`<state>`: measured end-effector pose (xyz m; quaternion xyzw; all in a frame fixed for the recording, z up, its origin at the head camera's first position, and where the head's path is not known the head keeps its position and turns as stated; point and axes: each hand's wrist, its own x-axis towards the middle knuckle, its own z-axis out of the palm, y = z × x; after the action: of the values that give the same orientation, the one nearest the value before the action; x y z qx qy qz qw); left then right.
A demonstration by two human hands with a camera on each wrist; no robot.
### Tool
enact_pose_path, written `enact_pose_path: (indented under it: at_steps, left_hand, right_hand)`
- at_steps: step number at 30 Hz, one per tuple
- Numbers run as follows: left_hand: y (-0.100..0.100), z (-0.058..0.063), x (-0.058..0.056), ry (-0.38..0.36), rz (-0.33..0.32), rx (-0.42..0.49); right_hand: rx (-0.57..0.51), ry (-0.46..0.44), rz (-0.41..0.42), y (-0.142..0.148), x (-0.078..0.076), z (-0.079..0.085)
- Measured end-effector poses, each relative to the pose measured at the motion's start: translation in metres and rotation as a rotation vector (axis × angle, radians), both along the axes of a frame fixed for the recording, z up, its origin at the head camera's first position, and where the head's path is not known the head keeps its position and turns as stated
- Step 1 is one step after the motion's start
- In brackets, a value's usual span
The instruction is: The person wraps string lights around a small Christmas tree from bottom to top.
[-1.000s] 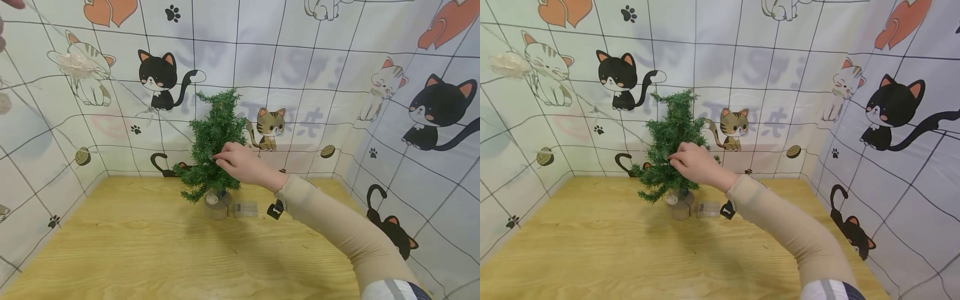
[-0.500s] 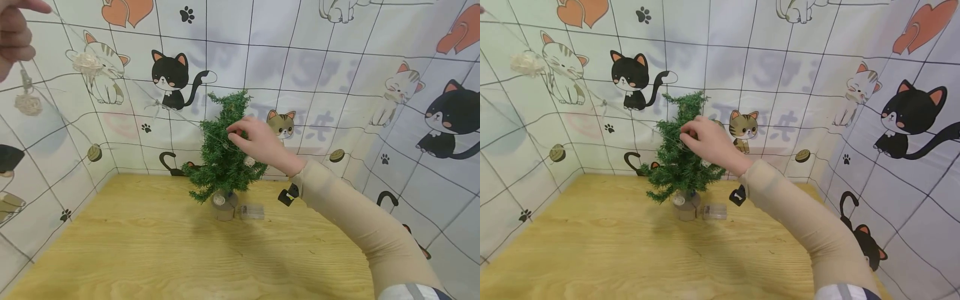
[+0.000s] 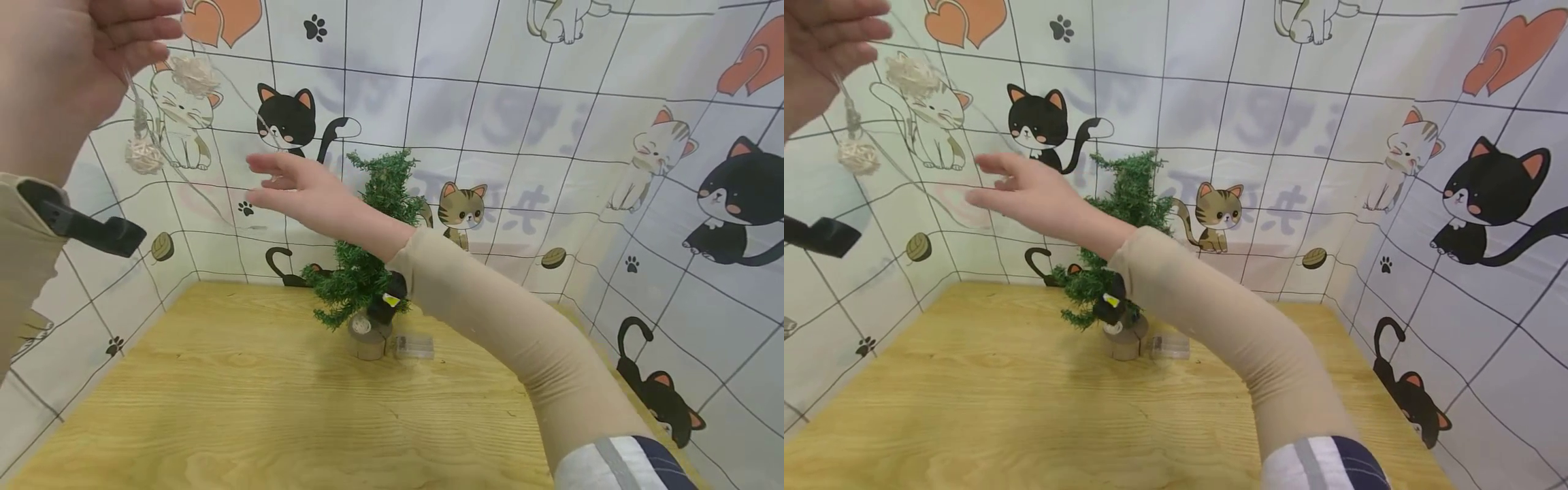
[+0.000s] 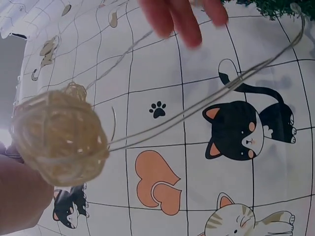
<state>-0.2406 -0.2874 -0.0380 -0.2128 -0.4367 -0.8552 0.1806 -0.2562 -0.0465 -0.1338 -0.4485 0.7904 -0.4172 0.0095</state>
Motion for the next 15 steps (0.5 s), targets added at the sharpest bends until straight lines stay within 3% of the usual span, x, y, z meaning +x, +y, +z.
enact_pose_path:
  at_steps: [3, 7, 12, 15]
  left_hand:
    - [0.015, 0.002, 0.003, 0.001, -0.026, 0.002]
    - [0.028, 0.004, 0.005, -0.002, -0.052, 0.026]
    - [0.036, 0.005, 0.003, -0.01, -0.067, 0.043]
    - [0.038, 0.007, 0.001, -0.014, -0.056, 0.039]
  right_hand:
    - [-0.026, -0.163, 0.045, -0.018, -0.004, 0.002]
    - [-0.077, -0.314, 0.127, -0.029, -0.006, 0.001]
    - [-0.112, -0.446, 0.195, -0.03, 0.001, 0.002]
    - [-0.107, -0.478, 0.193, -0.027, 0.005, 0.006]
